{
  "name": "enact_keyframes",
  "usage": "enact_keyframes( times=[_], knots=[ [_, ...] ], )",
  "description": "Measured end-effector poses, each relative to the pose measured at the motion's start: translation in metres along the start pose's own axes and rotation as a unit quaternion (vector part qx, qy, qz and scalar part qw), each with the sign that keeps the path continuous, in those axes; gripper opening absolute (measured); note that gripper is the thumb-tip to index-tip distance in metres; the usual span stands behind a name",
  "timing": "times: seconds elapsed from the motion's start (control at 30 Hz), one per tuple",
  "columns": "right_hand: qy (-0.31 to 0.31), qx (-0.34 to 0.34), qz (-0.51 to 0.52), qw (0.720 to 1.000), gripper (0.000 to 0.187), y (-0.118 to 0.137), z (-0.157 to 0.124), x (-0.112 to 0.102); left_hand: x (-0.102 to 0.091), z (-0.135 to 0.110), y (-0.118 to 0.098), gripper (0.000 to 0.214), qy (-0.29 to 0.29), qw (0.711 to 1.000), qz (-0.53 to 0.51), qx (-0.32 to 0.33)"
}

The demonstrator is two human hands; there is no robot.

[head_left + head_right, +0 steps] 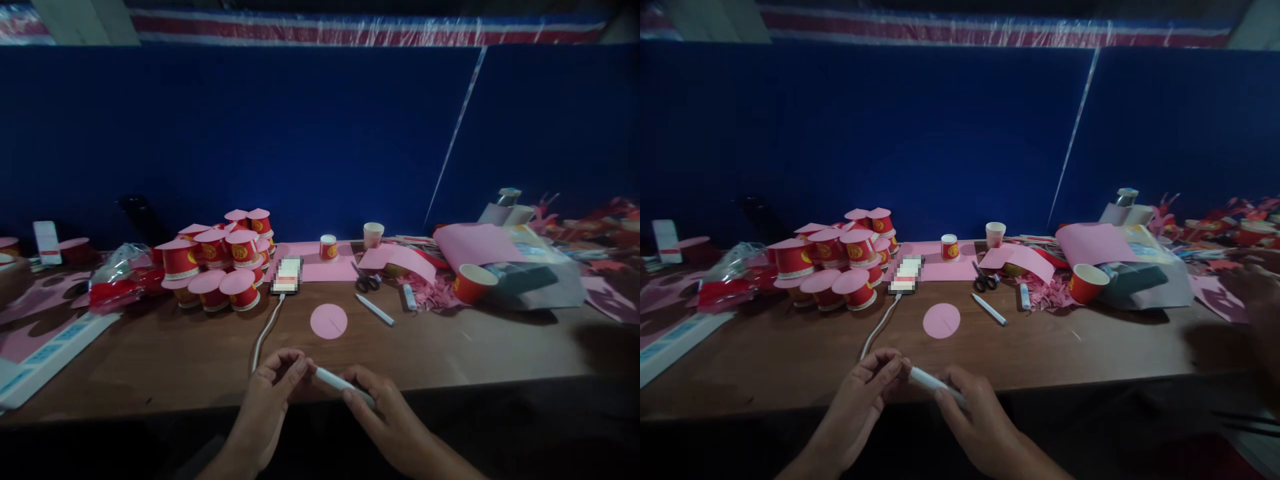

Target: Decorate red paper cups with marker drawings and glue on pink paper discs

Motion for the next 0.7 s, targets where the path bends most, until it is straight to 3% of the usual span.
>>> enact_keyframes(
  times=[0.23,0.43,0.6,0.7],
  knots=[
    [0.006,-0.005,-0.013,1.000,0.026,0.005,-0.005,0.003,0.004,-0.005,-0.006,0.018,-0.003,1.000,0.024,0.011],
    [0.015,-0.036,0.048,0.998,0.029,0.012,-0.011,0.008,0.010,-0.012,-0.012,0.023,-0.011,0.998,0.057,0.011],
    [-0.001,0.000,0.067,0.998,0.032,0.002,-0.006,0.012,0.006,0.000,-0.005,0.025,0.024,0.997,0.073,-0.015],
    [-0.014,0.010,0.059,0.998,0.028,-0.002,0.002,0.001,0.000,0.012,0.002,0.038,0.027,0.997,0.044,-0.052]
  ],
)
Point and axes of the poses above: each hand's wrist, its own z-axis towards the middle knuckle, its own x-axis out of the palm, y = z × x, the point moved 4 cm from there along z, towards the middle knuckle, and after that the axes turned 13 degrees about z, right-handed, at the moved point
